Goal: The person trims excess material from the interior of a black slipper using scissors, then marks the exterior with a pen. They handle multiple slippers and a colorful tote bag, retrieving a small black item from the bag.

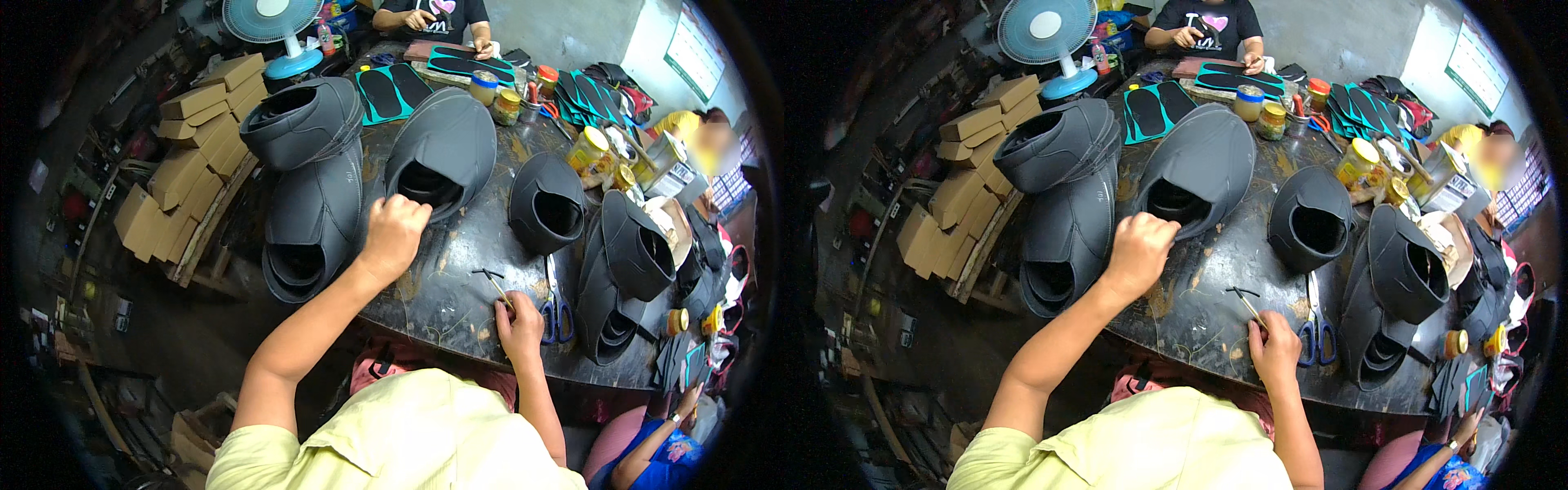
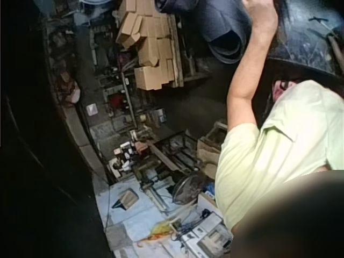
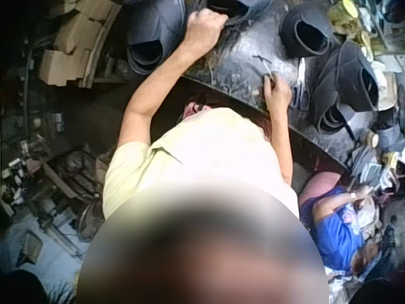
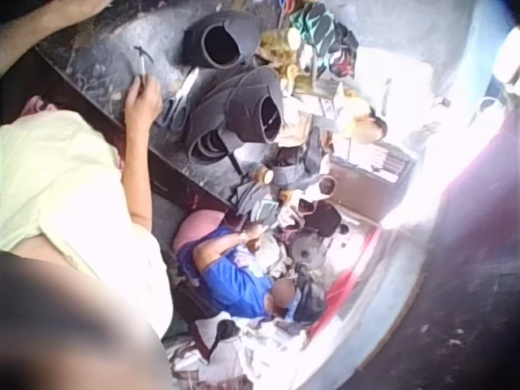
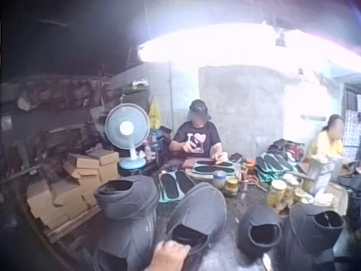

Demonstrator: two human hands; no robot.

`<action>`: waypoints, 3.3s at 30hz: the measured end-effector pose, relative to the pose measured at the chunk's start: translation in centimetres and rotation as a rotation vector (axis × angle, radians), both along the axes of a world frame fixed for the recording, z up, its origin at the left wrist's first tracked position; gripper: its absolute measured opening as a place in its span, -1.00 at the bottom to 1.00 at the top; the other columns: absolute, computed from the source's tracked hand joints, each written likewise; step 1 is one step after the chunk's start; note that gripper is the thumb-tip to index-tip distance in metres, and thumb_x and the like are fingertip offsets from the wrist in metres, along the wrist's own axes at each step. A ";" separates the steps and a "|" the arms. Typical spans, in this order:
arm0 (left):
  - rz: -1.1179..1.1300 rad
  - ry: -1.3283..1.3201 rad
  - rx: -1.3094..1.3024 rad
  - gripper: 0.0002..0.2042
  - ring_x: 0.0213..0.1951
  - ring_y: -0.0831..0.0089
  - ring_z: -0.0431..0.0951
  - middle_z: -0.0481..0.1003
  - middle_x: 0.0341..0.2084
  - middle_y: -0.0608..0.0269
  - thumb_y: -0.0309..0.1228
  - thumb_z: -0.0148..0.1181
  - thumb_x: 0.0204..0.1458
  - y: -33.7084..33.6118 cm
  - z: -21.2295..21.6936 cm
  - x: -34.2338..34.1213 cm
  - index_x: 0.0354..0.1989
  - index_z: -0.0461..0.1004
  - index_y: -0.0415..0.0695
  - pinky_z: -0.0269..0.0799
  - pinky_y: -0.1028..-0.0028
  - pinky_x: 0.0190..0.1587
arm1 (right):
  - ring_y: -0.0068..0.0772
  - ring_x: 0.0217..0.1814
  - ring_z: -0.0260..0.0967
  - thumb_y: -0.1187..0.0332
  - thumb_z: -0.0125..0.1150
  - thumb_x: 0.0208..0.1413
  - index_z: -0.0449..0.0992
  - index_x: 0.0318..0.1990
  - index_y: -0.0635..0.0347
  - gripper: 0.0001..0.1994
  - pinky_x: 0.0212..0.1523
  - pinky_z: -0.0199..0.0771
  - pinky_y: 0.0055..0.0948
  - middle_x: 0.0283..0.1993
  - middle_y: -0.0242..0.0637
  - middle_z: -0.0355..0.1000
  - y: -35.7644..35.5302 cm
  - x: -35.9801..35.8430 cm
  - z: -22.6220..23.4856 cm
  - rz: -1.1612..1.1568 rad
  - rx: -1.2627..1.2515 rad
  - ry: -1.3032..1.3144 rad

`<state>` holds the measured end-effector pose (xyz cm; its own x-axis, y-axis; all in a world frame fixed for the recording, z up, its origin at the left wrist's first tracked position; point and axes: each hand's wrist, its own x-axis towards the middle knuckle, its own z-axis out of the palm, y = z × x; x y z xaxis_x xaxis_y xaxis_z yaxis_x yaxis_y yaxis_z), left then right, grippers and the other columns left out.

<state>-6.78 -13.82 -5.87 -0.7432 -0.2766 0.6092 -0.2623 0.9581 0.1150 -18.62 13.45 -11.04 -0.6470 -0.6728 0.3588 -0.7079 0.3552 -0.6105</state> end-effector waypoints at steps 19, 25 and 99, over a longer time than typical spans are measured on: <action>-0.392 0.467 1.327 -0.56 -0.02 0.54 0.55 0.59 -0.03 0.17 -0.48 0.31 0.20 0.4 13.0 6.7 0.20 0.41 -0.41 0.45 0.51 0.12 | -0.29 -0.46 0.48 0.44 -0.01 0.38 0.45 0.07 0.21 -0.80 -0.40 0.42 -0.35 -0.42 -0.19 0.48 0.6 -0.7 -1.2 -0.031 -0.067 -0.107; -0.587 0.443 1.569 -0.66 -0.06 0.58 0.59 0.61 -0.05 0.21 -0.47 0.24 0.26 1.2 13.0 6.0 0.17 0.46 -0.31 0.51 0.55 0.06 | -0.56 -0.58 0.31 0.45 -0.06 0.41 0.40 0.23 0.14 -0.69 -0.51 0.31 -0.50 -0.52 -0.38 0.35 0.7 -0.7 -1.4 -0.017 -0.131 -0.207; -0.414 1.274 2.326 -0.49 0.29 0.11 0.41 0.43 0.25 -0.02 -0.12 0.12 0.31 -0.6 10.9 3.6 0.25 0.38 -0.28 0.21 0.01 0.42 | -0.53 -0.45 0.11 0.41 0.33 0.23 0.54 -0.24 0.41 -0.82 -0.41 0.14 -0.45 -0.48 -0.33 0.19 -5.0 -2.5 8.0 0.237 -0.407 -0.326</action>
<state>-3.15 -14.38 5.07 -0.6533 -0.7172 -0.2426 0.6696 -0.6969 0.2568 -21.13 8.45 -3.00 -0.6163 -0.6622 0.4262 -0.4913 -0.0996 -0.8653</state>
